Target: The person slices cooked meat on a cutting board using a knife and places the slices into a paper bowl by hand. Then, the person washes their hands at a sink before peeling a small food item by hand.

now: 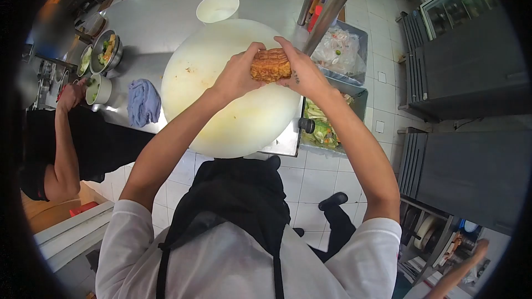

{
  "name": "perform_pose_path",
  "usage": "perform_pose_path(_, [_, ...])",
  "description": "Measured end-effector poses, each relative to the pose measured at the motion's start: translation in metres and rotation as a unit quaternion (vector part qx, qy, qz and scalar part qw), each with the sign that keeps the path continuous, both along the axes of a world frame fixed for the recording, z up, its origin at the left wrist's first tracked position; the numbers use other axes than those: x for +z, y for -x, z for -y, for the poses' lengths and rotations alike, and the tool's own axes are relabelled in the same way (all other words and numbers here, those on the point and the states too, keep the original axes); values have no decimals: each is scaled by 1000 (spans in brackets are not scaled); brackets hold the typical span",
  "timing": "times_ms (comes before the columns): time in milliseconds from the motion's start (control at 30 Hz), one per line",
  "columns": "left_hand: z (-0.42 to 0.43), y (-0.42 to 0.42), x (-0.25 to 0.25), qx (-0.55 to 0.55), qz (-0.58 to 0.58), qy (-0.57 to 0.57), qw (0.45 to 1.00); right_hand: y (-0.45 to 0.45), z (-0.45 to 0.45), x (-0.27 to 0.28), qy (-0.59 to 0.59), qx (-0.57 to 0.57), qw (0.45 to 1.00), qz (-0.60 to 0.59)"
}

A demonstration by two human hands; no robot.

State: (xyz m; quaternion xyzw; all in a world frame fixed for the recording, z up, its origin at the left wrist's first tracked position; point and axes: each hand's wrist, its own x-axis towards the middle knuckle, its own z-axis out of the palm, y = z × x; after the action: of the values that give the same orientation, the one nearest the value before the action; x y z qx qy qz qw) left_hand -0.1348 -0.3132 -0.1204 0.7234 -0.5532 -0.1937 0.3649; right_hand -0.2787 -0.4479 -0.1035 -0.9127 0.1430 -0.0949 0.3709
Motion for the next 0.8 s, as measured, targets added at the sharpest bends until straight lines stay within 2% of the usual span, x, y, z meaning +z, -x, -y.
perform_pose_path(233, [-6,0,3,8,-20,-12,1000,5,-5,4,-8,-12,1000,16])
perform_pose_path(300, [-10,0,-2,36,-64,32,997,8,-6,5,-80,-80,994,-2])
perform_pose_path(400, [-13,2,-10,31,-79,50,995,8,-6,-2,-62,-70,996,-6])
perform_pose_path(500, [-13,9,-13,38,-22,77,996,7,-11,-12,-36,-64,997,35])
perform_pose_path(600, [-11,10,-16,53,-28,51,997,5,-6,-26,-37,-37,995,81])
perform_pose_path(800, [-11,11,-13,66,-11,37,997,4,-14,-21,-41,-51,995,77])
